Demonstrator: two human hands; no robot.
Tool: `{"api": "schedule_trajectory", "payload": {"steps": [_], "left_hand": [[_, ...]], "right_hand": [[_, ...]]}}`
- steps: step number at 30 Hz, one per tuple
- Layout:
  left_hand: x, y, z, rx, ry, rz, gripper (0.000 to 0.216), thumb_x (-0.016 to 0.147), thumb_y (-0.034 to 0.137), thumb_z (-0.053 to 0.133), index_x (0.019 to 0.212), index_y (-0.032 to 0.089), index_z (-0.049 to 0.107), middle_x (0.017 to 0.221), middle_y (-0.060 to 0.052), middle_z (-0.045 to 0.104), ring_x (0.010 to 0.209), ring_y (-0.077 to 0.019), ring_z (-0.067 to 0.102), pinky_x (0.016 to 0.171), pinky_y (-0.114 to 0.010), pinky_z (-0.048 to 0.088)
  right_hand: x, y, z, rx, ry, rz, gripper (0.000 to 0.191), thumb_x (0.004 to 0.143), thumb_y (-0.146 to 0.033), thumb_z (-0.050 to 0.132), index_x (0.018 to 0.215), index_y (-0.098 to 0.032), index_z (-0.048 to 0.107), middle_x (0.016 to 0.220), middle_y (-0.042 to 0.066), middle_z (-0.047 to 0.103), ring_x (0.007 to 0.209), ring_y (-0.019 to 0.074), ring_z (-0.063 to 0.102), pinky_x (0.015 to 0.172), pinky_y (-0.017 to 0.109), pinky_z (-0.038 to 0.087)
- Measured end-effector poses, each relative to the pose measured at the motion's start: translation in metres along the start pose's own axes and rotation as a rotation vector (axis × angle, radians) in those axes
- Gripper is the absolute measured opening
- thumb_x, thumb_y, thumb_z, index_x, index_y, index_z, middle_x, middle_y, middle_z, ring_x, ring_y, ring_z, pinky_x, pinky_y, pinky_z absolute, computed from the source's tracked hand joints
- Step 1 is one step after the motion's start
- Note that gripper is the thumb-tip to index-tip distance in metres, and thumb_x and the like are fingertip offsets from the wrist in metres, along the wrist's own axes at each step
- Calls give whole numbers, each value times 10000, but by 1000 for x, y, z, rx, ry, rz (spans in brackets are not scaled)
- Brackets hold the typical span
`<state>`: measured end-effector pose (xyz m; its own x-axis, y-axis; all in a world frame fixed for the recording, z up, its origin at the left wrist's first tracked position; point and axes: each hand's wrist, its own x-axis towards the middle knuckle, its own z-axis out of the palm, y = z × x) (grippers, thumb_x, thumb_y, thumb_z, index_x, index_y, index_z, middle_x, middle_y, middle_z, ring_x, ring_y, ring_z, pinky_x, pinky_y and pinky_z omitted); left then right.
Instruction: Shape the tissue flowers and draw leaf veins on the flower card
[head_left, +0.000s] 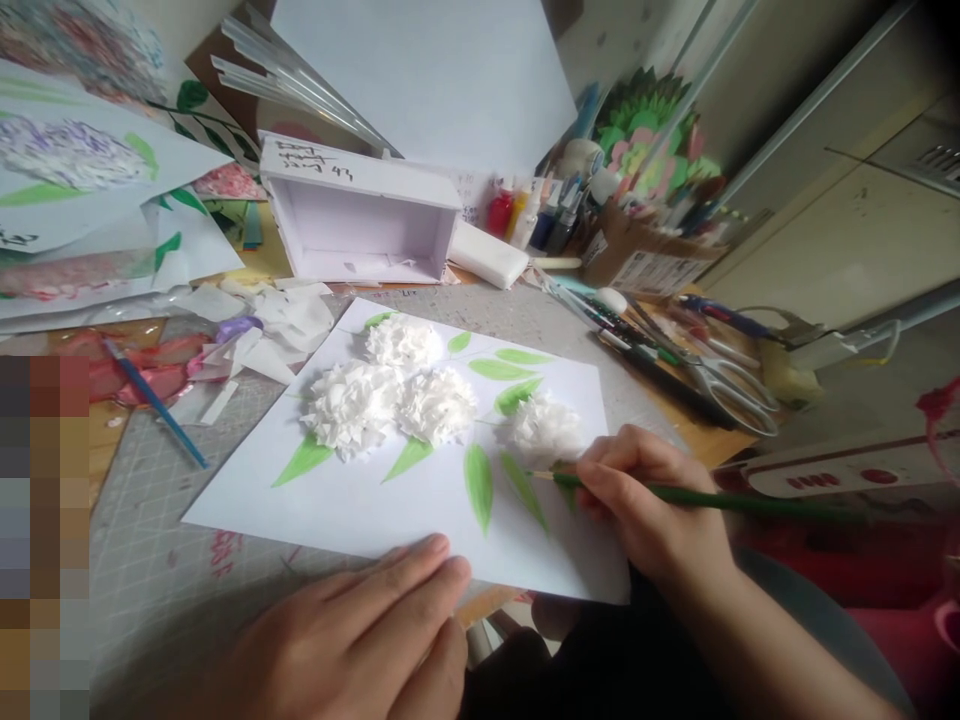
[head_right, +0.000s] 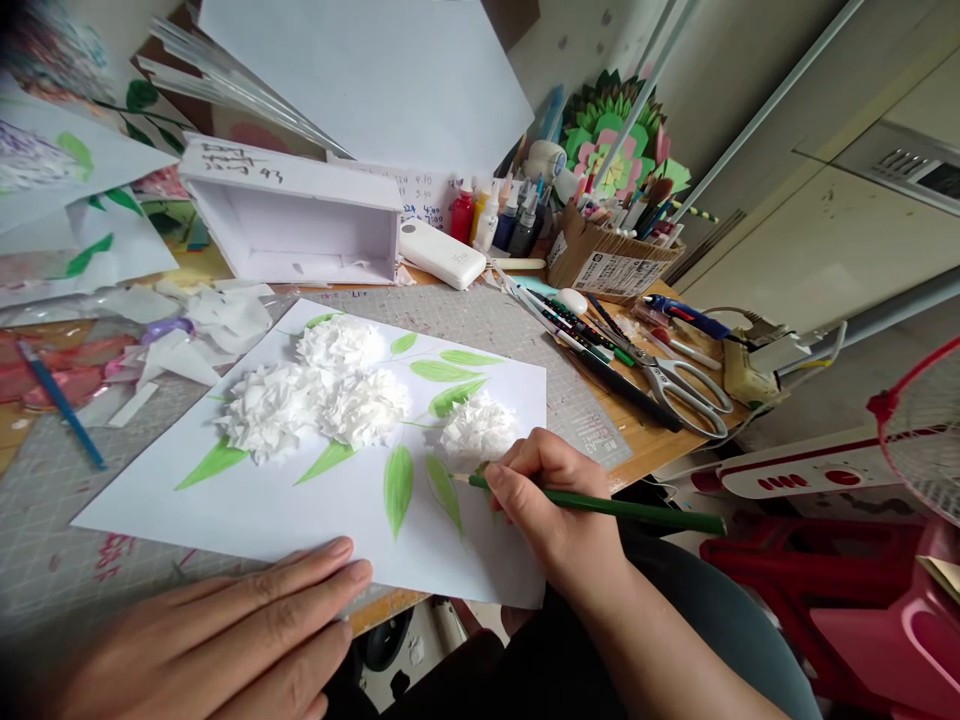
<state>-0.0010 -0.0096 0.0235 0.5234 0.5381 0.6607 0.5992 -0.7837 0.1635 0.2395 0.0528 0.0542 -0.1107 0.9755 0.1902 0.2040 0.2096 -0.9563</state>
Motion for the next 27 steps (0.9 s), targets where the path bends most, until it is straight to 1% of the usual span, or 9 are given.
{"api": "schedule_trajectory", "payload": {"steps": [2, 4, 8, 12, 15, 19, 22, 24, 27], "left_hand": [[-2, 0, 3, -12, 13, 4, 229, 837, 100, 468, 834, 181, 682, 1057, -33, 663, 1119, -203, 558, 987, -315, 417], [-3, 0, 5, -15, 15, 11, 222, 830, 99, 475, 819, 180, 682, 1054, -36, 662, 1115, -209, 561, 978, -317, 426], [-3, -2, 5, 14, 35, 40, 200, 831, 122, 485, 795, 170, 676, 1046, -43, 658, 1107, -219, 564, 965, -314, 439], [-2, -1, 5, 20, 23, 15, 185, 829, 127, 497, 811, 168, 676, 1062, -44, 654, 1117, -230, 556, 980, -332, 428], [-3, -1, 5, 11, 31, -2, 189, 825, 110, 500, 803, 169, 679, 1060, -39, 656, 1125, -226, 550, 991, -332, 415], [-2, -2, 2, -17, 8, 45, 181, 820, 113, 510, 815, 167, 683, 1068, -46, 655, 1133, -218, 546, 1005, -318, 396], [-1, 0, 1, -25, 4, 13, 192, 831, 113, 499, 820, 170, 681, 1064, -39, 660, 1130, -203, 550, 1005, -307, 401], [-1, 1, 2, -13, 23, -8, 200, 835, 113, 491, 824, 176, 681, 1058, -35, 664, 1122, -203, 557, 1001, -312, 408], [-1, 3, 2, -2, 10, -19, 216, 831, 105, 482, 844, 182, 683, 1053, -32, 668, 1112, -205, 565, 999, -316, 411]], "right_hand": [[1, -2, 2, -97, 15, -14, 223, 800, -153, 614, 600, -192, 525, 547, -33, 570, 518, 105, 520, 512, 236, 408], [3, -3, 5, -164, 19, -18, 212, 794, -173, 626, 602, -194, 538, 553, -27, 578, 529, 112, 539, 519, 239, 417], [4, -4, 10, -234, 36, -20, 171, 779, -187, 641, 620, -192, 579, 575, -19, 601, 503, 102, 548, 485, 221, 424], [5, -6, 14, -271, 49, -27, 150, 764, -188, 655, 628, -195, 591, 549, -29, 608, 488, 95, 553, 478, 202, 429], [4, -7, 16, -305, 42, -20, 150, 758, -191, 654, 626, -196, 585, 572, -22, 624, 508, 106, 566, 484, 213, 432], [3, -11, 17, -348, 47, 10, 180, 761, -165, 622, 593, -197, 567, 603, -20, 630, 527, 104, 573, 506, 216, 430], [3, -14, 15, -370, 33, 23, 218, 762, -159, 597, 556, -199, 540, 577, -17, 612, 517, 105, 555, 485, 218, 408], [2, -15, 12, -362, 32, 31, 242, 754, -163, 594, 528, -202, 515, 547, -14, 593, 507, 113, 543, 473, 227, 399], [-1, -15, 8, -321, 51, 51, 264, 734, -165, 606, 502, -205, 488, 542, -4, 582, 545, 141, 576, 475, 239, 412]]}}
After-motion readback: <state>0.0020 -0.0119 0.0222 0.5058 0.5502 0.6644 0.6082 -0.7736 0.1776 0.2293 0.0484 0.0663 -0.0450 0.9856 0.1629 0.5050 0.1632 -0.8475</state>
